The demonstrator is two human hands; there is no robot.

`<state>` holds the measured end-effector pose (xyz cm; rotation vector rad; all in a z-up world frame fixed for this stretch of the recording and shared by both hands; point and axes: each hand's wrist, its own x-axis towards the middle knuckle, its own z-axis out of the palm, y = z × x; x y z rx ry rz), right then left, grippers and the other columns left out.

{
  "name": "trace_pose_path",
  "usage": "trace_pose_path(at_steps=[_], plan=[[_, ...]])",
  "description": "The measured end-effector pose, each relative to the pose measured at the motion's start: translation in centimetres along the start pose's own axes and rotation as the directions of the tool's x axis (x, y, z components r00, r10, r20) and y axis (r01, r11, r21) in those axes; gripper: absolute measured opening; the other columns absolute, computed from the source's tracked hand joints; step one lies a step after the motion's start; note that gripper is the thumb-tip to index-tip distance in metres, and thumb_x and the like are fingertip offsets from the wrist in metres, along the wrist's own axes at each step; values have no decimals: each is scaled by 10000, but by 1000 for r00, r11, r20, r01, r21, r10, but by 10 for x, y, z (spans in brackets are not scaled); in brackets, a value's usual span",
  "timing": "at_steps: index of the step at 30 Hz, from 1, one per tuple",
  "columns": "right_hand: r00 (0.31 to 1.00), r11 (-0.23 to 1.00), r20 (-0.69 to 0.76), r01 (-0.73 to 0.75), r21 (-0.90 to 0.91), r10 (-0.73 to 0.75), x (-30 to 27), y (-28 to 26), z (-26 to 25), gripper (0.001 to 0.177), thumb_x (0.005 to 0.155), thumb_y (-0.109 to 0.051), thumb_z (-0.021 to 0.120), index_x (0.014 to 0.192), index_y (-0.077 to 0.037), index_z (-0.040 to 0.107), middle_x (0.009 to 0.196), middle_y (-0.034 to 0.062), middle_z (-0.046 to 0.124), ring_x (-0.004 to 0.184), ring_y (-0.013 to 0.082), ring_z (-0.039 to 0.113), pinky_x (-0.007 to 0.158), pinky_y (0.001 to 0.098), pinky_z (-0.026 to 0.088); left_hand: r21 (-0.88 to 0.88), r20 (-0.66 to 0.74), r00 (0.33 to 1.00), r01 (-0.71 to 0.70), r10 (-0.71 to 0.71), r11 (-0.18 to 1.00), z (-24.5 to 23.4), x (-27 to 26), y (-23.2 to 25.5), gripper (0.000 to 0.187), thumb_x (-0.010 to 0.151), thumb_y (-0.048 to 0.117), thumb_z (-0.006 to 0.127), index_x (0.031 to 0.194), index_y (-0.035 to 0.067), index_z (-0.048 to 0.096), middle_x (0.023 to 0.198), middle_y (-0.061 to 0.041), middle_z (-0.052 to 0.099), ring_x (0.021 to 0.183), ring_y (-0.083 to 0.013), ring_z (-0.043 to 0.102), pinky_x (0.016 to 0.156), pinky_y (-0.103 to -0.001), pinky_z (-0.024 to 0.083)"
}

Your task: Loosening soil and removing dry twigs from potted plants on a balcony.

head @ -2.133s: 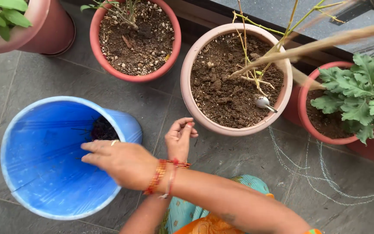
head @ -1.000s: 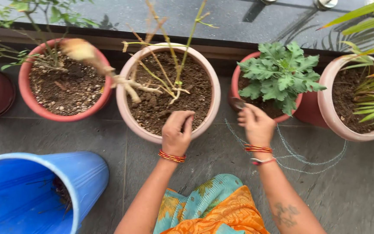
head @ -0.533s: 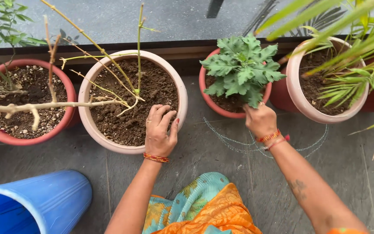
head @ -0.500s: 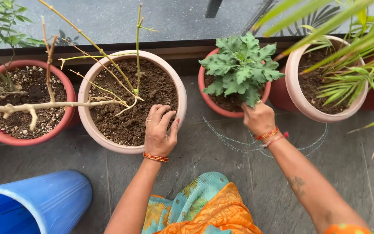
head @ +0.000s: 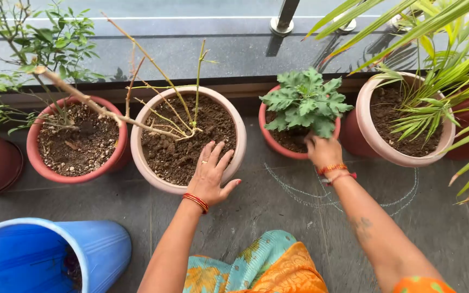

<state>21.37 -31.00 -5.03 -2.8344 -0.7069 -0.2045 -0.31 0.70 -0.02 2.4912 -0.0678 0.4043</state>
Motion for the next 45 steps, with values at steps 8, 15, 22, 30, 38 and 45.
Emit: trace_pose_path(at_steps=[8, 15, 22, 30, 38, 45], plan=[[983, 984, -97, 166, 70, -159, -12, -50, -16, 79, 952, -185, 692, 930, -114, 666, 750, 113, 703, 703, 334, 697, 599, 453, 530, 49, 141, 990, -2, -5, 999, -5, -1, -1, 899, 780, 561, 763, 1469, 72, 459, 1568, -238, 342, 1498, -440, 229, 1246, -545, 167], [981, 982, -50, 187, -24, -188, 22, -56, 42, 112, 901, -190, 691, 933, -83, 691, 765, 162, 702, 678, 364, 694, 620, 482, 551, 13, 80, 996, -41, 40, 999, -7, -3, -4, 870, 805, 557, 760, 1463, 66, 473, 1562, -222, 377, 1501, -447, 254, 1235, -540, 247], [959, 979, -228, 139, -148, -171, 76, -54, 53, 363, 751, -198, 656, 1078, -51, 711, 1010, 215, 724, 898, 411, 708, 783, 513, 575, 7, 185, 983, 0, -1, 1000, -7, -2, -2, 902, 787, 556, 769, 1479, 72, 451, 1556, -215, 382, 1494, -443, 253, 1211, -540, 257], [989, 988, -71, 133, 82, -128, 81, -44, 40, 196, 950, -215, 611, 1098, -114, 691, 998, 170, 755, 884, 348, 727, 780, 467, 577, 21, 202, 979, 18, -21, 1000, -5, 1, -1, 863, 796, 533, 776, 1457, 67, 477, 1534, -201, 411, 1486, -425, 264, 1198, -543, 261], [988, 987, 22, 155, 30, -156, -13, -27, 1, 252, 904, -153, 623, 1130, -91, 717, 695, 137, 701, 627, 345, 709, 543, 486, 557, 43, 194, 981, -17, 8, 999, -4, 0, 3, 834, 794, 523, 768, 1436, 67, 492, 1515, -179, 442, 1477, -409, 290, 1207, -531, 266], [980, 976, 98, -158, -150, 174, 14, 32, 10, 134, 782, -125, 672, 905, -95, 715, 762, 152, 704, 735, 370, 718, 640, 494, 577, 96, 225, 973, 20, -41, 995, -3, 2, 5, 867, 782, 535, 761, 1463, 87, 467, 1504, -162, 439, 1467, -392, 286, 1200, -529, 248]])
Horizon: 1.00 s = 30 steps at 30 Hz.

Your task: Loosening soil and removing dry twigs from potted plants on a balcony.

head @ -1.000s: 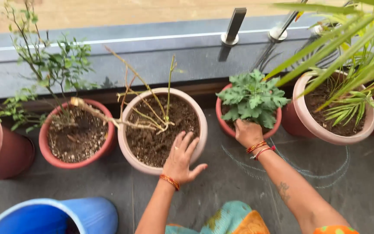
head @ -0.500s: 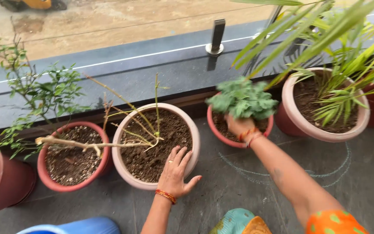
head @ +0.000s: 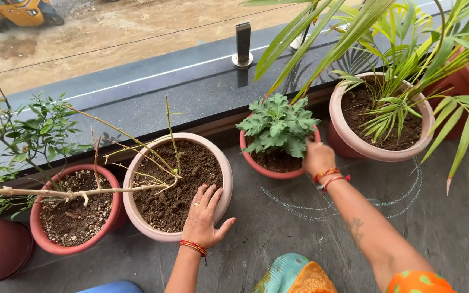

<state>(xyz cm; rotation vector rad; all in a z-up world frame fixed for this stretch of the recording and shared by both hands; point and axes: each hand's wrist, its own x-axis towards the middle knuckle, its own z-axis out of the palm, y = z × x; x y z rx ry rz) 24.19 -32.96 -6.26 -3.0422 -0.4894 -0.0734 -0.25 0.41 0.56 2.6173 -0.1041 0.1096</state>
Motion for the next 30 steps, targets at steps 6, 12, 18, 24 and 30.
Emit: trace_pose_path(at_steps=[6, 12, 18, 24, 30], plan=[[997, 997, -43, 66, -35, -67, -10, 8, 23, 186, 794, -145, 664, 969, -90, 695, 805, 158, 718, 772, 376, 722, 675, 513, 577, 5, -105, 994, -19, 19, 1000, -10, 0, 2, 850, 795, 511, 786, 1436, 46, 479, 1500, -205, 448, 1453, -426, 331, 1197, -523, 290], [987, 947, -108, 142, 287, -115, -62, -117, -62, 187, 938, -223, 635, 1077, -131, 720, 809, 154, 730, 761, 365, 709, 688, 496, 558, -60, -209, 975, -84, 70, 995, 1, -26, -2, 781, 825, 398, 782, 1442, 22, 486, 1493, -221, 458, 1445, -441, 367, 1219, -525, 303], [896, 729, -269, 444, 521, -354, -87, -246, -80, 265, 957, -119, 636, 1211, -141, 708, 791, 101, 716, 710, 286, 694, 645, 421, 543, -27, -333, 943, -10, 0, 1000, 21, -121, -23, 608, 940, 239, 717, 1478, 57, 499, 1559, -187, 454, 1495, -411, 358, 1257, -505, 293], [773, 575, -336, 629, 524, -538, -100, -324, -77, 302, 937, -51, 636, 1227, -112, 692, 881, 54, 744, 812, 248, 714, 717, 382, 553, -78, -255, 880, 394, -400, 916, 38, -227, -64, 685, 871, 182, 757, 1470, 76, 442, 1579, -207, 366, 1491, -407, 282, 1230, -504, 254], [673, 515, -373, 734, 444, -638, -105, -363, -63, 241, 907, -84, 679, 1144, -108, 717, 997, 72, 762, 896, 258, 719, 785, 381, 551, -236, -21, 496, 842, -868, 486, 100, -278, -116, 904, 813, 144, 791, 1552, 86, 274, 1617, -199, 245, 1515, -375, 194, 1237, -458, 196]])
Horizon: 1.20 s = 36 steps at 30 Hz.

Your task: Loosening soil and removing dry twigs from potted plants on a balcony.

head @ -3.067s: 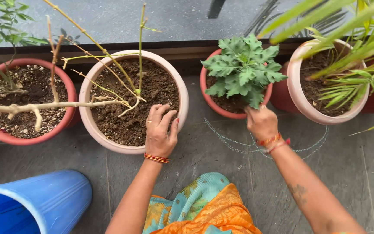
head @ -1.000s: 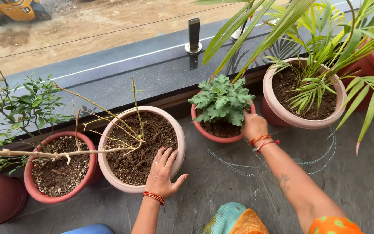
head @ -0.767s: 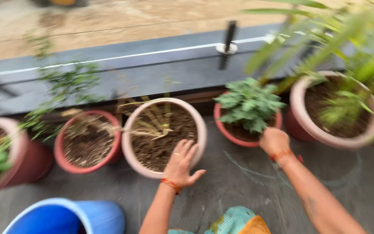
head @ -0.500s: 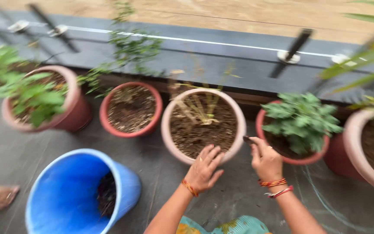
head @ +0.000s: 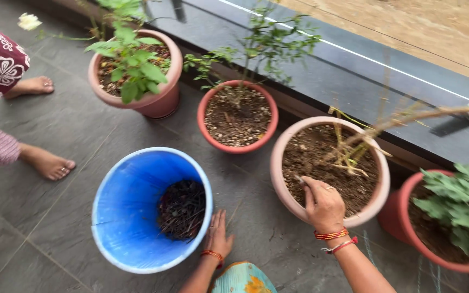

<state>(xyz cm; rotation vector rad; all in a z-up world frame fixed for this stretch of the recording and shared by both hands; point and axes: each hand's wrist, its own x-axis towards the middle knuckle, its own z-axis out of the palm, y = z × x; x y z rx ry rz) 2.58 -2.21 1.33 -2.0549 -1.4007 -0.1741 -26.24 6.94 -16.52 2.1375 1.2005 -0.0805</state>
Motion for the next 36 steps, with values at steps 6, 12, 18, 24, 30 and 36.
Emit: trace_pose_path(at_steps=[6, 12, 18, 24, 30, 36], plan=[[999, 998, 22, -48, -34, 49, 5, -2, 14, 194, 916, -101, 691, 1106, -98, 729, 1015, 78, 763, 944, 258, 723, 871, 389, 537, -455, -181, 966, 85, -186, 886, 90, 45, -70, 872, 848, 150, 752, 1560, 56, 259, 1494, -242, 409, 1398, -389, 405, 1164, -451, 332], [995, 995, 30, -97, -19, 98, 12, -12, 17, 201, 937, -93, 679, 1133, -89, 724, 985, 60, 769, 950, 249, 725, 917, 393, 531, -351, -247, 883, 303, -399, 886, 25, 38, -85, 447, 920, 243, 622, 1360, 168, 634, 1116, -84, 762, 1079, -287, 722, 988, -414, 552], [1000, 1000, 1, -14, -6, 14, 43, -29, 32, 202, 955, -82, 670, 1153, -85, 711, 961, 54, 761, 942, 253, 720, 978, 407, 528, -377, -359, 755, 421, -549, 825, -27, 57, -158, 390, 927, 252, 659, 1308, 179, 701, 1238, -100, 729, 1100, -307, 712, 944, -422, 555], [998, 999, 60, 27, -32, -25, 92, -44, 67, 164, 953, -123, 695, 1114, -136, 722, 877, 84, 734, 818, 273, 702, 774, 404, 533, -416, -525, 759, 166, -386, 894, -74, 87, -128, 373, 908, 151, 665, 1275, 92, 689, 1253, -155, 714, 1147, -321, 688, 976, -435, 536], [986, 992, 154, -43, -122, 62, 159, -23, 132, 219, 958, -175, 655, 1161, -191, 737, 802, 96, 726, 725, 310, 702, 642, 443, 532, -245, -712, 697, -365, 89, 898, -142, 153, 13, 415, 951, 150, 615, 1353, 49, 630, 1419, -165, 598, 1385, -369, 521, 1194, -472, 395], [988, 962, 124, -58, -266, 94, 223, 6, 200, 248, 956, -167, 614, 1159, -228, 743, 870, 95, 744, 815, 328, 714, 703, 467, 546, 21, -461, 864, -216, 201, 976, -181, 193, 70, 1028, 793, 558, 743, 1556, 23, 309, 1630, -253, 226, 1515, -443, 167, 1234, -579, 100]])
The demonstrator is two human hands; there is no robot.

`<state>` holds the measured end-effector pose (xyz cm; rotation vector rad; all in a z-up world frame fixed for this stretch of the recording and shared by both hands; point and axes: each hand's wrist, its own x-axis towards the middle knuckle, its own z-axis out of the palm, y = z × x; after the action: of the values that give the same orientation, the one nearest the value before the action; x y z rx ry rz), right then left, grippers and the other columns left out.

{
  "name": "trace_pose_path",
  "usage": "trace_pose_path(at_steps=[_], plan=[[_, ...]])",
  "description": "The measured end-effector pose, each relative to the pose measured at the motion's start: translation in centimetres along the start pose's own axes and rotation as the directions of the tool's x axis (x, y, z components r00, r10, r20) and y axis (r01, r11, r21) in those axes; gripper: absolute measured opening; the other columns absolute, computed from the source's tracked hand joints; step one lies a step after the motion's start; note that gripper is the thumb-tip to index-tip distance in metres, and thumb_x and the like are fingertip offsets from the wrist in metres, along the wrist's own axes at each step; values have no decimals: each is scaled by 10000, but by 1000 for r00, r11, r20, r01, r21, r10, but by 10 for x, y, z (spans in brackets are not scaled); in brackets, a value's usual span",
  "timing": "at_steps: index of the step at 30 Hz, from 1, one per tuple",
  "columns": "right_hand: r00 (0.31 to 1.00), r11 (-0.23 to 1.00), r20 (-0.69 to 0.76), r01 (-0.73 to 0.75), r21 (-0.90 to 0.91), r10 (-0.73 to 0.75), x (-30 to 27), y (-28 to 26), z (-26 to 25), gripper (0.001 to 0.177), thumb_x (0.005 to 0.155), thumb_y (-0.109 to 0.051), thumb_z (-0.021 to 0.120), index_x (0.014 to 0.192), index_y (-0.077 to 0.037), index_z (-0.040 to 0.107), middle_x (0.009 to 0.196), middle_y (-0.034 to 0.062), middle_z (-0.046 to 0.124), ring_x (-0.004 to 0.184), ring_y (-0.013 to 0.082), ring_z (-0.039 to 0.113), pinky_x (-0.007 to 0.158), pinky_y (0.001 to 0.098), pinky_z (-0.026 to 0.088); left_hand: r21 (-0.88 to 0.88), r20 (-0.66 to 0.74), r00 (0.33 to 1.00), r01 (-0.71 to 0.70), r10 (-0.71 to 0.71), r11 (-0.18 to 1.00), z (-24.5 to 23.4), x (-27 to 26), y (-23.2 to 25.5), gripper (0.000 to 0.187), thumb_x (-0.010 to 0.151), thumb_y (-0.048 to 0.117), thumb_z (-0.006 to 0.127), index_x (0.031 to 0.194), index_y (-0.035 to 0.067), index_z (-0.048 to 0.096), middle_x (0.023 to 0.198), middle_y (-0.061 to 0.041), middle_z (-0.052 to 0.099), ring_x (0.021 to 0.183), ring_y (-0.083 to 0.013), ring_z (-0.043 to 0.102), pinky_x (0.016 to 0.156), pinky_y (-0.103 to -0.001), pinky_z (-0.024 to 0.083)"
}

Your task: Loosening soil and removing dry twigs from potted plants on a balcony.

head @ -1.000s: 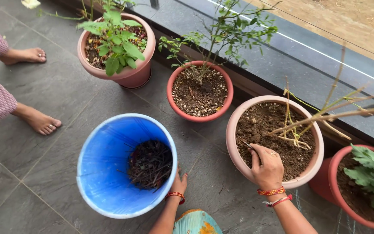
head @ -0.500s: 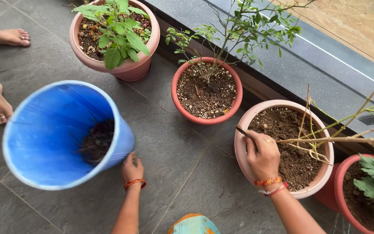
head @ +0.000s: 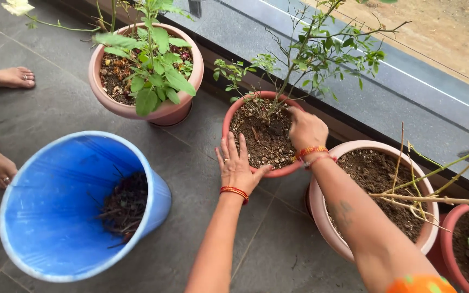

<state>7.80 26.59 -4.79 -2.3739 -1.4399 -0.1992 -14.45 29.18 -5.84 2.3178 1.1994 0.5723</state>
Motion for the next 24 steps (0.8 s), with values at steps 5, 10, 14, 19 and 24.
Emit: trace_pose_path(at_steps=[5, 10, 14, 19, 24], plan=[[999, 994, 41, 20, -108, -15, 31, -2, 31, 335, 898, -95, 603, 1182, -216, 734, 944, 77, 758, 879, 324, 717, 750, 454, 558, 142, 259, 958, 90, -125, 986, -16, 9, 4, 1401, 621, 770, 799, 1592, 18, 125, 1666, -264, 62, 1561, -419, 33, 1251, -558, 44], [989, 986, 138, 66, -153, -44, 10, 7, 38, 418, 836, -28, 590, 1201, -177, 726, 1004, 86, 760, 935, 316, 717, 798, 450, 565, 141, 324, 933, 116, -156, 983, -19, 5, 8, 1581, 481, 837, 821, 1614, 31, 69, 1680, -250, 2, 1565, -409, -30, 1254, -542, 33], [975, 982, 215, 87, -168, -50, -18, 7, 24, 425, 828, -38, 594, 1209, -173, 724, 980, 99, 759, 940, 307, 721, 807, 443, 570, 129, 308, 942, 97, -133, 987, -15, 7, 5, 1589, 477, 842, 825, 1610, 20, 73, 1683, -251, -6, 1564, -404, -40, 1248, -554, 30], [916, 984, 399, 41, -176, 34, -15, 0, -18, 334, 872, -140, 617, 1167, -213, 757, 931, 114, 752, 901, 318, 722, 780, 452, 567, 147, 311, 938, 112, -153, 983, -15, 4, 8, 1589, 474, 845, 824, 1607, 7, 88, 1686, -249, -9, 1567, -397, -40, 1249, -546, 46], [989, 984, 140, 75, -160, -53, -9, 25, 5, 304, 887, -140, 625, 1157, -175, 762, 903, 106, 751, 853, 311, 725, 743, 444, 568, 158, 300, 938, 128, -171, 979, -19, 7, 10, 1589, 455, 835, 835, 1605, 19, 102, 1684, -227, 13, 1564, -394, -31, 1248, -547, 71]])
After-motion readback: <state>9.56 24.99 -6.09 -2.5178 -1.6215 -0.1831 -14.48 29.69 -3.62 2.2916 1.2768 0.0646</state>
